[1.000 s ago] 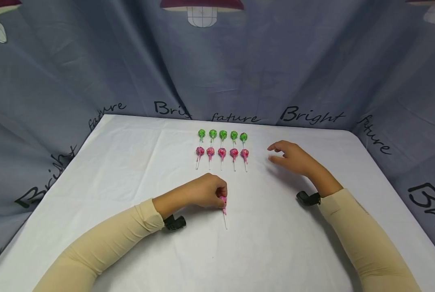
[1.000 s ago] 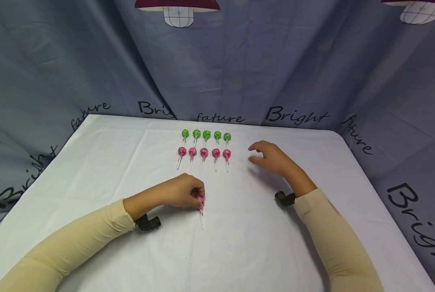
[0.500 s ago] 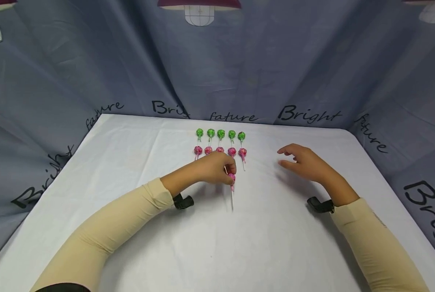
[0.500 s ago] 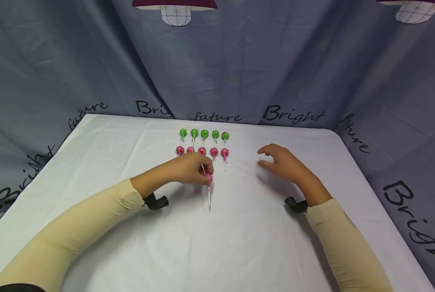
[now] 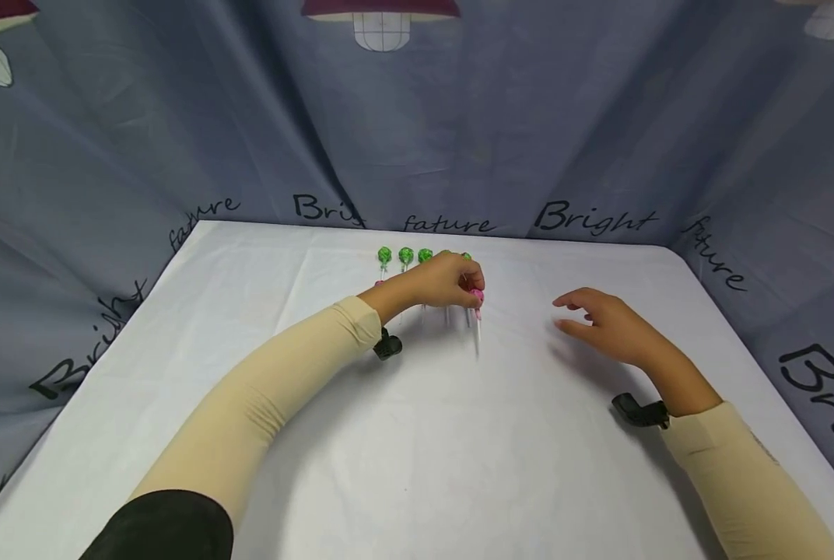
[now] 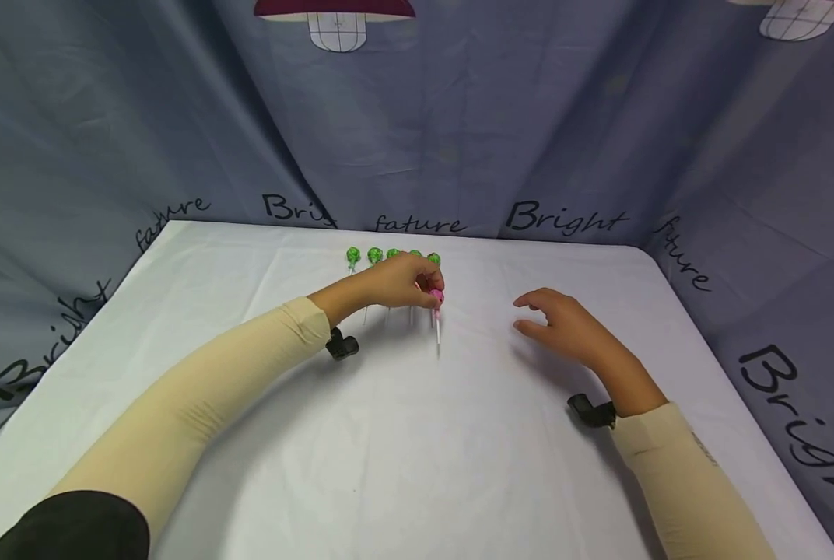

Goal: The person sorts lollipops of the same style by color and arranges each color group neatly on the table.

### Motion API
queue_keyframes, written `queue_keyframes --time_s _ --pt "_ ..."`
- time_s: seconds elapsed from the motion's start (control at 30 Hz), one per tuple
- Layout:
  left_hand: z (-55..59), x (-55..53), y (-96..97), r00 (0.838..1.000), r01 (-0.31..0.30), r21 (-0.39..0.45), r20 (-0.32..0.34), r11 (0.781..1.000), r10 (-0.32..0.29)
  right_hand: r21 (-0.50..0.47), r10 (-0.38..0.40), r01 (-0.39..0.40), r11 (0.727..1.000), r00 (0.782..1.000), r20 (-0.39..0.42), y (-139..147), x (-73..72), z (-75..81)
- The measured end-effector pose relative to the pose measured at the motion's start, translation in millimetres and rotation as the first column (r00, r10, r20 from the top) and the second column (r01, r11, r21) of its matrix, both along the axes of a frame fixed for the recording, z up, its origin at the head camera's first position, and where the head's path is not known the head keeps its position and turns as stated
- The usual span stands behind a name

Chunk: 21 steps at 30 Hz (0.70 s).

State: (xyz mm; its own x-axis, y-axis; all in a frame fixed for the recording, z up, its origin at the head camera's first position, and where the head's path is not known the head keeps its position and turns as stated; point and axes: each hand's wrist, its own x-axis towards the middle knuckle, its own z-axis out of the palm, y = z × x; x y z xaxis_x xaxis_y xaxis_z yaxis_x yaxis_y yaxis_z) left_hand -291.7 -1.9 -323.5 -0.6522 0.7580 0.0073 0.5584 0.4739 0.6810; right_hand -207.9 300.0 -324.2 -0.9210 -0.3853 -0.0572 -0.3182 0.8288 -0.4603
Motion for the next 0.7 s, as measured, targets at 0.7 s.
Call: queue_keyframes --time_s 0.7 --pt "-27.1 -36.7 34.0 0.988 -0.148 -0.076 0.04 0.986 0.151 -0.033 -0.03 0.029 0.999 0.999 -0.025 22.8 13.7 -4.4"
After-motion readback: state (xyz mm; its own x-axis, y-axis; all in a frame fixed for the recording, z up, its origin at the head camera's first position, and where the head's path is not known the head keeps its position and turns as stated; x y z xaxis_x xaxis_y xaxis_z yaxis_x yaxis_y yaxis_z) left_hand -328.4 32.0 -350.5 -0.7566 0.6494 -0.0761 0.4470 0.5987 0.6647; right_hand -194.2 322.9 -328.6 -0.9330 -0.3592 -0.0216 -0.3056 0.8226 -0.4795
